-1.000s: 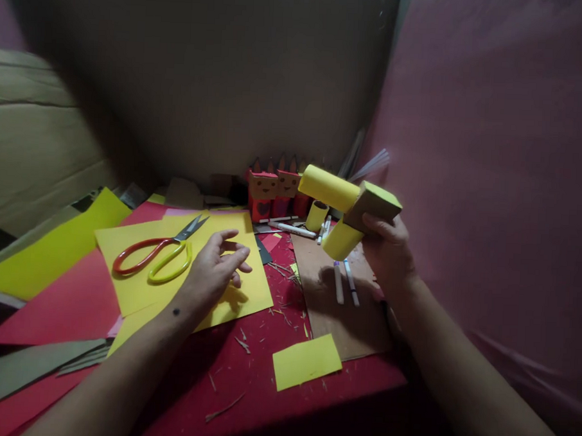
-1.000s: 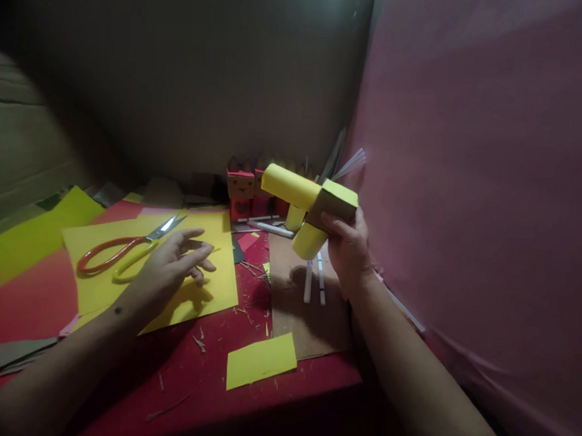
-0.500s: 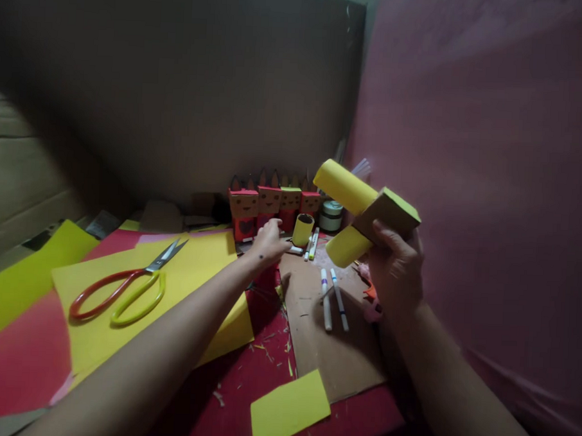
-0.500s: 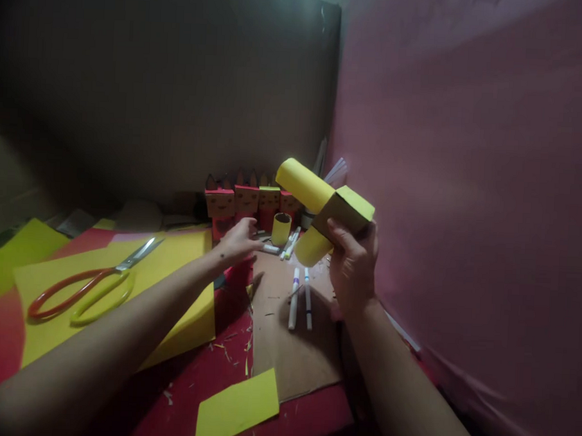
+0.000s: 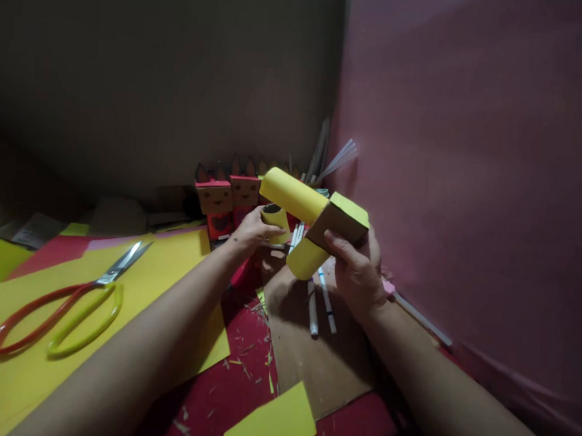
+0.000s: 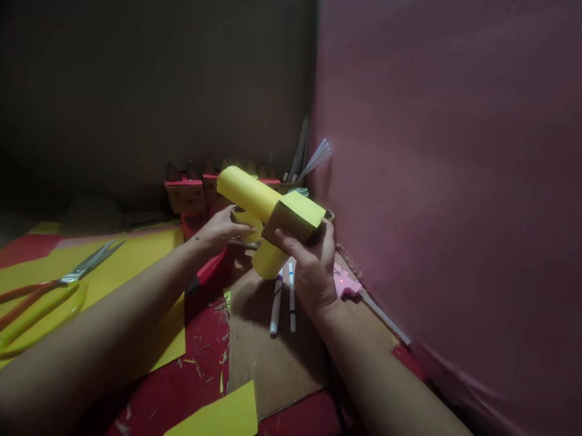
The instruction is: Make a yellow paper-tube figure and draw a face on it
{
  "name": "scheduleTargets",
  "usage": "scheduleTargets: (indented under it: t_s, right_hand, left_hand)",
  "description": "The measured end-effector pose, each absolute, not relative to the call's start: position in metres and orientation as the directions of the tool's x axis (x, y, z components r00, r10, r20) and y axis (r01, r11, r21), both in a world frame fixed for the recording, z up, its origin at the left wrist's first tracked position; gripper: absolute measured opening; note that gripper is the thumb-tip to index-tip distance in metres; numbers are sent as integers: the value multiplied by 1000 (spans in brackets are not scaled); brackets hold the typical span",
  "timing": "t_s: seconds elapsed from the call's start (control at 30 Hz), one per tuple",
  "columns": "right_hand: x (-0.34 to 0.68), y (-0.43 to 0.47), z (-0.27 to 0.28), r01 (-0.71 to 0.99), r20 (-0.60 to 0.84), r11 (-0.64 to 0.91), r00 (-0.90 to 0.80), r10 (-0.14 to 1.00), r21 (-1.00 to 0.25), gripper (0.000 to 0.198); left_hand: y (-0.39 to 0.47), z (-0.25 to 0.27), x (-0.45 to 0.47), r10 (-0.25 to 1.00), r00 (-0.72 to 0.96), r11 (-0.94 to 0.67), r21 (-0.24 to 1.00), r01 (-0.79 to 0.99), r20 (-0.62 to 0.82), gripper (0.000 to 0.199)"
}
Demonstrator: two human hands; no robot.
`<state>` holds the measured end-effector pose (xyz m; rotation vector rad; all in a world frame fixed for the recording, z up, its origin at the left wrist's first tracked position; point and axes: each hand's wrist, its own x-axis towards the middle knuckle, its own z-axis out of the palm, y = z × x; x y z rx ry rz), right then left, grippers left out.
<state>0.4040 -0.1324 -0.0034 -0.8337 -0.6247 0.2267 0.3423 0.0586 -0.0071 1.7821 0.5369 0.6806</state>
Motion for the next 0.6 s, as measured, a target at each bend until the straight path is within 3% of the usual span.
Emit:
scheduleTargets:
  t_s: [0.2, 0.37, 0.6]
  right_hand:
    - [403, -129, -17, 49, 443, 637, 759, 478, -770, 53]
    - [397, -123, -30, 63, 406, 572, 769, 495, -818, 66]
    - [394, -129, -28, 202, 414, 460, 806, 423, -864, 75]
  left_hand:
    - [29, -10, 278, 569, 817, -188, 982, 18, 94, 54]
    - [24, -15, 269, 617, 776, -223, 975, 10, 134, 57]
    - [27, -26, 290, 612, 773, -254, 967, -8, 167, 55]
